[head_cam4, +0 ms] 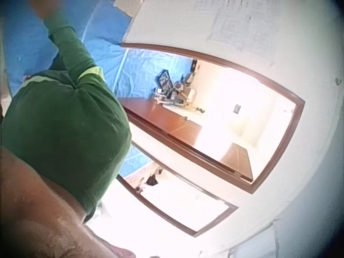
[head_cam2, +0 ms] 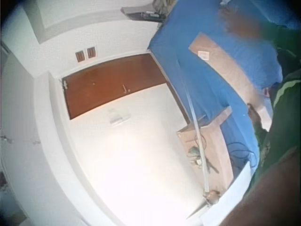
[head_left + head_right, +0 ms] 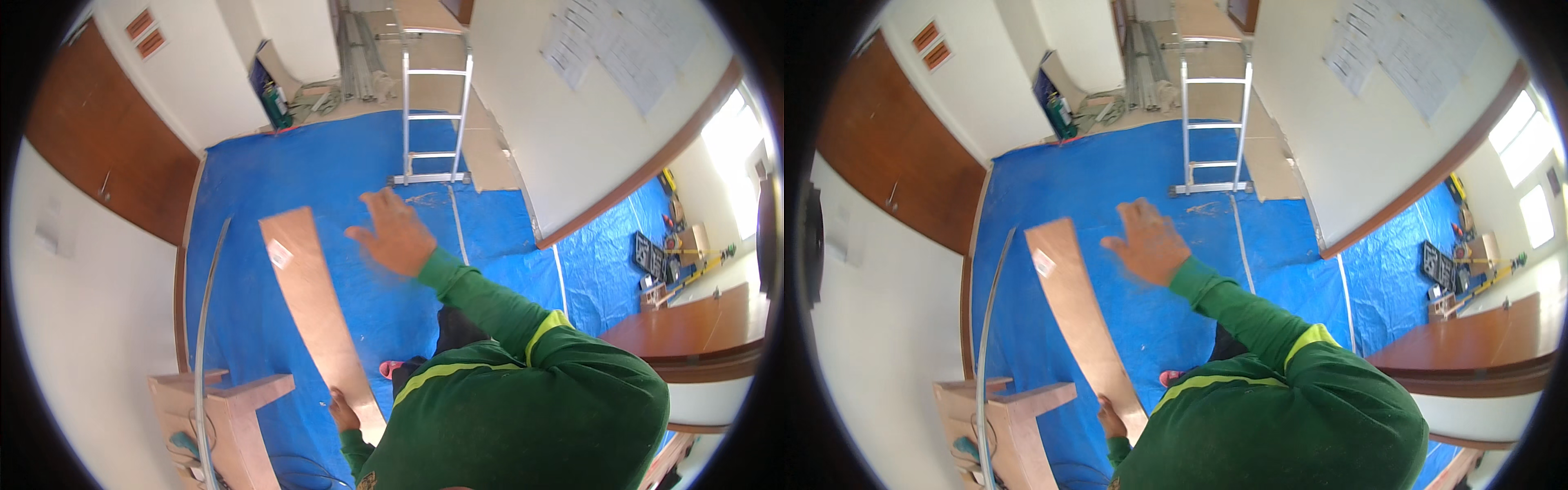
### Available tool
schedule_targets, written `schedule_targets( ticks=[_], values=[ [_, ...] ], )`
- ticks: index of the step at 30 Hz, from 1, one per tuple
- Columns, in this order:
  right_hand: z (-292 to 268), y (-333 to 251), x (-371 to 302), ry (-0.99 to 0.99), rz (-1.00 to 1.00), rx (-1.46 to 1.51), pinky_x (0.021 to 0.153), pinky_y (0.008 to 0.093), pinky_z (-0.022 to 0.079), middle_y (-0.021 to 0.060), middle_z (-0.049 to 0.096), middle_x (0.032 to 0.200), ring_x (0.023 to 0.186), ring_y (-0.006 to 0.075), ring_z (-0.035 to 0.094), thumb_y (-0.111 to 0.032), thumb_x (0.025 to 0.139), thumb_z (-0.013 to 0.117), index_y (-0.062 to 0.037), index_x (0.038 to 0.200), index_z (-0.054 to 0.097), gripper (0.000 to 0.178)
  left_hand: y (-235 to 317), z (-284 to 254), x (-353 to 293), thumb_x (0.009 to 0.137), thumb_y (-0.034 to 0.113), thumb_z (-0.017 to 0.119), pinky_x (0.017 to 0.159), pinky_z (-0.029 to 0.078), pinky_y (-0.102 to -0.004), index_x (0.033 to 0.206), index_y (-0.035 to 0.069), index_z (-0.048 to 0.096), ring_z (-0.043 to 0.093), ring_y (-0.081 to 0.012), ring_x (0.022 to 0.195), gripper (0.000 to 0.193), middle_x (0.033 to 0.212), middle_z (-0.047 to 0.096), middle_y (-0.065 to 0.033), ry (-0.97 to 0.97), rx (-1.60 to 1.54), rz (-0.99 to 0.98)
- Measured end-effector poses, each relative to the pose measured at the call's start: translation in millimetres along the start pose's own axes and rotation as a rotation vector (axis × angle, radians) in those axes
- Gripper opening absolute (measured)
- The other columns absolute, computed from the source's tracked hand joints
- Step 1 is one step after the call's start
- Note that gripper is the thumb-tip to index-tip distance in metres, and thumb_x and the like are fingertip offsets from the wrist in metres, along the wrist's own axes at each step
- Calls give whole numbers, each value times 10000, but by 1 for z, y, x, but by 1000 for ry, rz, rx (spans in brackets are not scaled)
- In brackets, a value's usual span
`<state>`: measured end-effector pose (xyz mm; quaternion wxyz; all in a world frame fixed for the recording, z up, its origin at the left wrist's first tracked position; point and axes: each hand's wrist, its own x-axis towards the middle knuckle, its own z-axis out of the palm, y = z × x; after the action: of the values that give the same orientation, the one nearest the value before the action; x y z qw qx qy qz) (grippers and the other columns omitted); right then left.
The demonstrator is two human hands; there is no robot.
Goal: The person carries a long wooden plank to a stepladder and uses a hand saw to cut it into two pieces. After cutting, the person moves the cut plank to a workbench and handles various tools and small items on the bench.
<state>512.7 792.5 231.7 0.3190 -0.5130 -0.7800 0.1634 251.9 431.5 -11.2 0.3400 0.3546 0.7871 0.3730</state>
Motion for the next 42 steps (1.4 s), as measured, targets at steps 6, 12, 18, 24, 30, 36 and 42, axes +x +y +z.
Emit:
schedule_targets(
  ticks=[6, 12, 18, 24, 30, 36, 42],
  values=[
    [-86, 179, -63, 38, 338, -11, 1025, 597, 515, 281, 583, 1364, 1240, 517, 616, -445, 1029, 681, 12, 1426, 503, 631, 126, 77, 123, 1125, 714, 314, 944, 485, -429, 1282, -136, 630, 578, -246, 1045, 920, 1093, 671, -177, 33, -48, 119],
    [-152, 321, -122, 32, 539, -3, 920, 616, 549, 303, 581, 1317, 1125, 546, 645, -437, 1025, 693, 23, 1346, 507, 591, 262, 159, 257, 1095, 753, 347, 1188, 403, -348, 1592, -55, 483, 524, -215, 1437, 959, 1544, 580, -177, -131, 23, -15],
    [-214, 413, -168, 66, 598, -47, 927, 607, 549, 322, 577, 1318, 1126, 546, 643, -409, 1024, 708, 42, 1371, 517, 600, 417, 309, 340, 1064, 813, 313, 1218, 375, -357, 1565, -100, 498, 513, -252, 1471, 1058, 1555, 583, -210, -172, -88, 242],
    [-244, 498, -174, 115, 618, -119, 946, 598, 553, 331, 573, 1345, 1146, 552, 633, -399, 1019, 723, 60, 1445, 502, 664, 548, 466, 429, 1011, 885, 291, 1235, 363, -400, 1509, -138, 537, 505, -362, 1494, 1164, 1532, 584, -311, -201, 21, 289],
    [-255, 558, -151, 75, 797, -84, 949, 594, 560, 339, 572, 1364, 1170, 549, 636, -450, 1028, 700, 52, 1418, 515, 662, 595, 598, 560, 1004, 894, 258, 1244, 352, -432, 1508, -145, 530, 486, -397, 1508, 1187, 1550, 550, -348, -210, 159, 308],
    [-261, 632, -146, -55, 1170, -137, 995, 598, 554, 361, 585, 1368, 1226, 550, 631, -503, 1019, 700, 47, 1404, 532, 692, 615, 705, 653, 1005, 898, 245, 1247, 347, -424, 1506, -147, 531, 486, -370, 1511, 1193, 1556, 551, -335, -312, 143, 206],
    [-306, 689, -98, -176, 1338, -119, 1070, 577, 530, 386, 558, 1448, 1314, 540, 598, -527, 995, 725, 69, 1426, 536, 759, 608, 750, 736, 1063, 806, 261, 1244, 369, -475, 1475, -133, 567, 462, -471, 1511, 1070, 1539, 529, -390, -374, 312, 68]
  ],
)
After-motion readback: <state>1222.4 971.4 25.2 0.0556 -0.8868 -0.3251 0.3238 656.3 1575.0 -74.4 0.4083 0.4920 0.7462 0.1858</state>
